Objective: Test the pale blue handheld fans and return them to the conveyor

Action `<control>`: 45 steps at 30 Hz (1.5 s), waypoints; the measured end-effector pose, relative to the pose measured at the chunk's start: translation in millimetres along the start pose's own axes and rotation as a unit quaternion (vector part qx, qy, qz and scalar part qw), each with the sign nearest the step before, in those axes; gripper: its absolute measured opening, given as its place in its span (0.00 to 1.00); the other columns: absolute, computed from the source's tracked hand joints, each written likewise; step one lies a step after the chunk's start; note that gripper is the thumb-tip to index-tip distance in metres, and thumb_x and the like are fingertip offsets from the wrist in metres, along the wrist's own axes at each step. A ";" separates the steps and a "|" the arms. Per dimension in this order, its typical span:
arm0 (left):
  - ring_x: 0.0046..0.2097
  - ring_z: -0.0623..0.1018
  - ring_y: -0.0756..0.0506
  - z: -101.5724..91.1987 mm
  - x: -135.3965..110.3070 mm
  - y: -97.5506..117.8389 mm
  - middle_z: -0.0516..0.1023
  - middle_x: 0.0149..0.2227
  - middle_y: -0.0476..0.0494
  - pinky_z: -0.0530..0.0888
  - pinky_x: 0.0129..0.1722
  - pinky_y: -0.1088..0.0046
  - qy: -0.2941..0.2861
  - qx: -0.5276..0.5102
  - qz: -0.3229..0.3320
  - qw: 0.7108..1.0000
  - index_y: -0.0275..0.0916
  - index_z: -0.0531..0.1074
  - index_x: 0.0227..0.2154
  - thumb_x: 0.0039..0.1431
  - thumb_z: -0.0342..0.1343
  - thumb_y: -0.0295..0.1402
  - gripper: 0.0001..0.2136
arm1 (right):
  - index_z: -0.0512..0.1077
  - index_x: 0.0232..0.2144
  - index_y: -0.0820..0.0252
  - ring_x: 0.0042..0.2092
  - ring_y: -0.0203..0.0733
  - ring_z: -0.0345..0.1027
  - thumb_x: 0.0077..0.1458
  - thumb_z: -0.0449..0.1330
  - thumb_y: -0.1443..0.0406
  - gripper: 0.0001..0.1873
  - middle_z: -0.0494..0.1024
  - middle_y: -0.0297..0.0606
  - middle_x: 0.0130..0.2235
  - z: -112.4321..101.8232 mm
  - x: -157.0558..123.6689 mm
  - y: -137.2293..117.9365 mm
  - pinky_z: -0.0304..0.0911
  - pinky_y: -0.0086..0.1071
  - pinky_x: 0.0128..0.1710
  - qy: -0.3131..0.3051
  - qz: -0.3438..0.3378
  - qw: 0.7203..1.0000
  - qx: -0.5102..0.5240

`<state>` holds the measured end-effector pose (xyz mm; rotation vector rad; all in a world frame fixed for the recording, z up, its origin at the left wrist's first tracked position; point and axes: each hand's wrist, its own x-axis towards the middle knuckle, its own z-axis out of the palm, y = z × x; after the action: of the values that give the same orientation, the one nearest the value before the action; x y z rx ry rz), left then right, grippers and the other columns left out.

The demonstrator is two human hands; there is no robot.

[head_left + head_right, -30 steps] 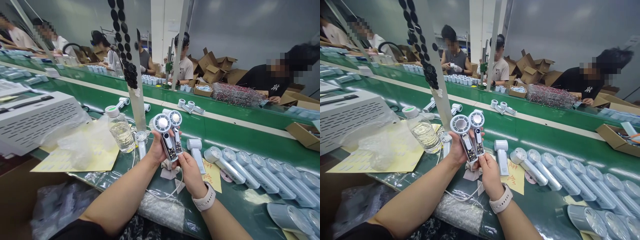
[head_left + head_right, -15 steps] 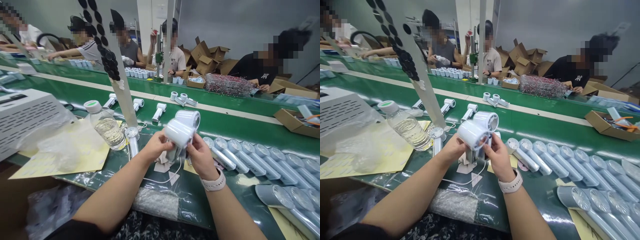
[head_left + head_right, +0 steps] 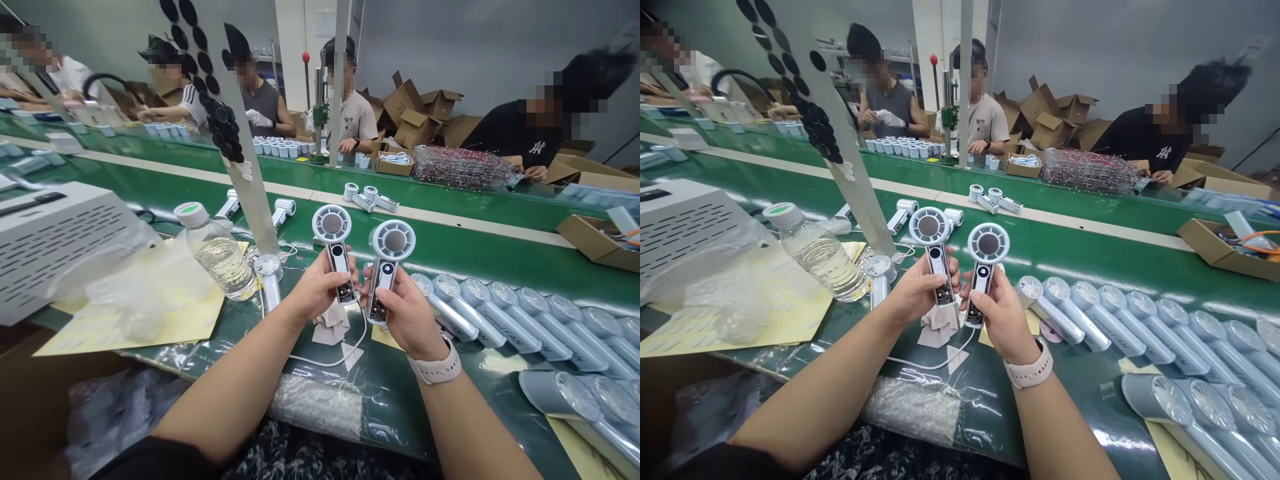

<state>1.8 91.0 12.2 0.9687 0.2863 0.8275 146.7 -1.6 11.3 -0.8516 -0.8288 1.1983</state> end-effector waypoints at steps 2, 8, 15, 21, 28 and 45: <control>0.33 0.75 0.49 -0.6 0.6 -1.0 0.73 0.34 0.51 0.72 0.32 0.70 -0.002 0.019 -0.005 1.000 0.40 0.68 0.43 0.46 0.69 0.31 0.21 | 0.75 0.42 0.53 0.33 0.38 0.70 0.46 0.74 0.58 0.21 0.77 0.34 0.37 0.9 0.0 1.1 0.69 0.34 0.32 0.003 0.009 1.000 0.001; 0.35 0.75 0.48 -2.1 1.1 -2.2 0.72 0.36 0.50 0.74 0.35 0.67 -0.014 0.017 -0.006 1.000 0.41 0.67 0.48 0.47 0.70 0.33 0.26 | 0.75 0.41 0.53 0.36 0.39 0.71 0.45 0.73 0.60 0.20 0.77 0.34 0.37 -1.6 6.0 8.4 0.69 0.32 0.32 0.031 0.019 0.999 0.015; 0.34 0.75 0.49 -1.8 1.5 -2.4 0.72 0.35 0.51 0.73 0.34 0.68 0.000 0.006 -0.010 1.000 0.41 0.67 0.46 0.45 0.68 0.30 0.24 | 0.75 0.39 0.57 0.34 0.39 0.69 0.42 0.71 0.63 0.19 0.77 0.36 0.37 -1.5 7.6 10.1 0.69 0.33 0.32 0.058 0.034 0.997 0.041; 0.34 0.75 0.49 0.9 0.6 -2.0 0.72 0.36 0.51 0.73 0.34 0.68 0.001 0.016 -0.019 1.000 0.41 0.66 0.46 0.45 0.67 0.29 0.24 | 0.75 0.37 0.57 0.35 0.41 0.70 0.44 0.69 0.62 0.15 0.77 0.37 0.37 -3.3 8.2 13.2 0.70 0.35 0.32 0.062 0.031 0.997 0.033; 0.30 0.73 0.50 -0.8 5.7 -4.3 0.71 0.32 0.53 0.70 0.31 0.70 0.070 0.022 -0.008 0.997 0.41 0.65 0.42 0.45 0.65 0.31 0.21 | 0.74 0.36 0.57 0.28 0.39 0.68 0.50 0.67 0.56 0.14 0.76 0.34 0.29 -3.5 7.0 14.7 0.66 0.34 0.27 0.068 0.036 0.997 -0.021; 0.34 0.73 0.49 -3.3 4.9 -6.9 0.72 0.35 0.51 0.69 0.36 0.68 0.051 0.069 -0.024 0.996 0.41 0.66 0.44 0.49 0.67 0.36 0.21 | 0.74 0.38 0.56 0.30 0.39 0.69 0.46 0.70 0.58 0.17 0.78 0.35 0.36 -0.2 6.5 9.7 0.67 0.35 0.28 0.082 0.037 0.996 0.001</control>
<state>6.7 94.6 5.4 1.0460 0.4565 0.8230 143.9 6.2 3.2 -0.9729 -0.6665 1.1761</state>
